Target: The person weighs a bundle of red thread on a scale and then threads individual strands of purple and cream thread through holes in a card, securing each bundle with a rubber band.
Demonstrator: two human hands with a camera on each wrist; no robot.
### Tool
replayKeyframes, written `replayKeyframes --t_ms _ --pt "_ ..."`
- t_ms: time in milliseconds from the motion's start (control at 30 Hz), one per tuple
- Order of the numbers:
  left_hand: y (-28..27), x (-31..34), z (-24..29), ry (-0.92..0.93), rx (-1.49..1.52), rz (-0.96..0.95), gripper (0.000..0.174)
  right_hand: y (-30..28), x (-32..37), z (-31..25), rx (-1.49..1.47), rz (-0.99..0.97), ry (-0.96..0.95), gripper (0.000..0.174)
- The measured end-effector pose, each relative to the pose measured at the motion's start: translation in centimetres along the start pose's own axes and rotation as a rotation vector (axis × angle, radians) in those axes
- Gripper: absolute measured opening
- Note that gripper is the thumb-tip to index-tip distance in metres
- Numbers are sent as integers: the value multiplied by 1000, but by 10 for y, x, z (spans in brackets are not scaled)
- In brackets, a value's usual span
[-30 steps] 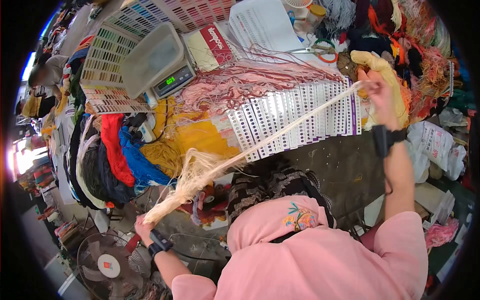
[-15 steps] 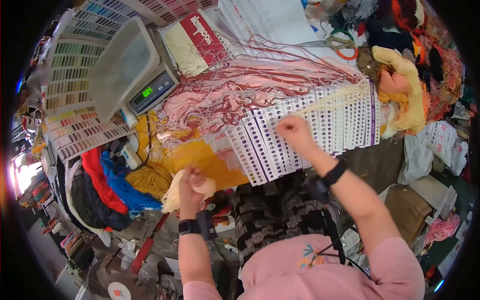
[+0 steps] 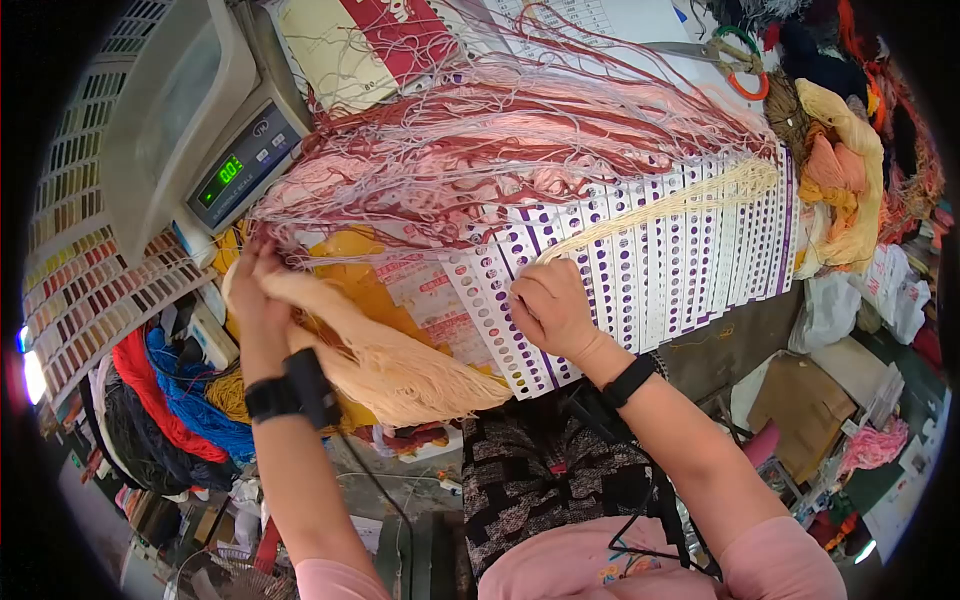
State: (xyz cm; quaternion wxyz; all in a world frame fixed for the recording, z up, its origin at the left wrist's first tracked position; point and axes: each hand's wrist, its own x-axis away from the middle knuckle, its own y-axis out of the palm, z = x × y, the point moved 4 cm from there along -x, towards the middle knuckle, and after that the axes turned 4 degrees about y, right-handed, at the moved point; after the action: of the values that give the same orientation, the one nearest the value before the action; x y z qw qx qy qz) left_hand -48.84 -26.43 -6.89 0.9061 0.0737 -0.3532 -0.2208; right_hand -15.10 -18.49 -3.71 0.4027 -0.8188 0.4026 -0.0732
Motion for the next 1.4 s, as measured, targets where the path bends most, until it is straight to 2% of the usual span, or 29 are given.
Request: replayKeyframes --t_ms 33,67,133,233,300,367,467,567,700,733,833,867,933,1033,1133,1233,1333,1400 --pt "-21 6 15 -17 54 -71 17 -1 0 -1 -1 1 6 18" --pt "-61 8 28 -81 217 -39 16 -1 -1 -1 -3 0 8 18" --pt "-96 33 33 -123 274 -12 15 0 0 -1 -6 -1 14 20" --pt "-59 117 -1 -58 -46 -12 15 -1 0 -2 -21 17 21 20" --pt "-14 144 -41 -328 -163 -185 18 1 -1 -4 -48 36 49 21" --pt "20 150 -69 -404 -141 -288 21 -1 -3 -6 -55 36 101 21" --pt "48 145 -93 -265 -334 -328 22 -3 -14 -20 -87 102 132 22" --pt "62 145 -107 -267 -527 -294 22 15 -19 -23 -74 94 112 24" --pt "73 138 -124 -161 -757 -270 21 24 -18 -19 -45 90 125 26" --pt "72 133 -127 -38 -900 -324 18 21 -19 -18 -57 91 143 27" --pt "73 135 -124 278 -1087 -441 15 13 -24 -18 -115 97 143 28" --pt "73 136 -124 143 -947 -381 14 19 -23 -19 -101 9 48 37" --pt "74 140 -119 -109 -668 -260 12 23 -23 -23 -69 -81 69 41" --pt "82 133 -113 -71 -623 -388 9 24 -22 -28 -10 -128 33 46" --pt "85 132 -118 -58 -494 -349 9 21 -23 -25 -71 -100 0 45" --pt "84 130 -122 21 -672 -369 9 23 -24 -17 -179 -30 8 41" --pt "81 125 -120 200 -790 -414 10 22 -27 -20 -184 -10 63 38" --pt "66 127 -108 -62 -466 -281 11 22 -26 -19 -144 -39 75 37"
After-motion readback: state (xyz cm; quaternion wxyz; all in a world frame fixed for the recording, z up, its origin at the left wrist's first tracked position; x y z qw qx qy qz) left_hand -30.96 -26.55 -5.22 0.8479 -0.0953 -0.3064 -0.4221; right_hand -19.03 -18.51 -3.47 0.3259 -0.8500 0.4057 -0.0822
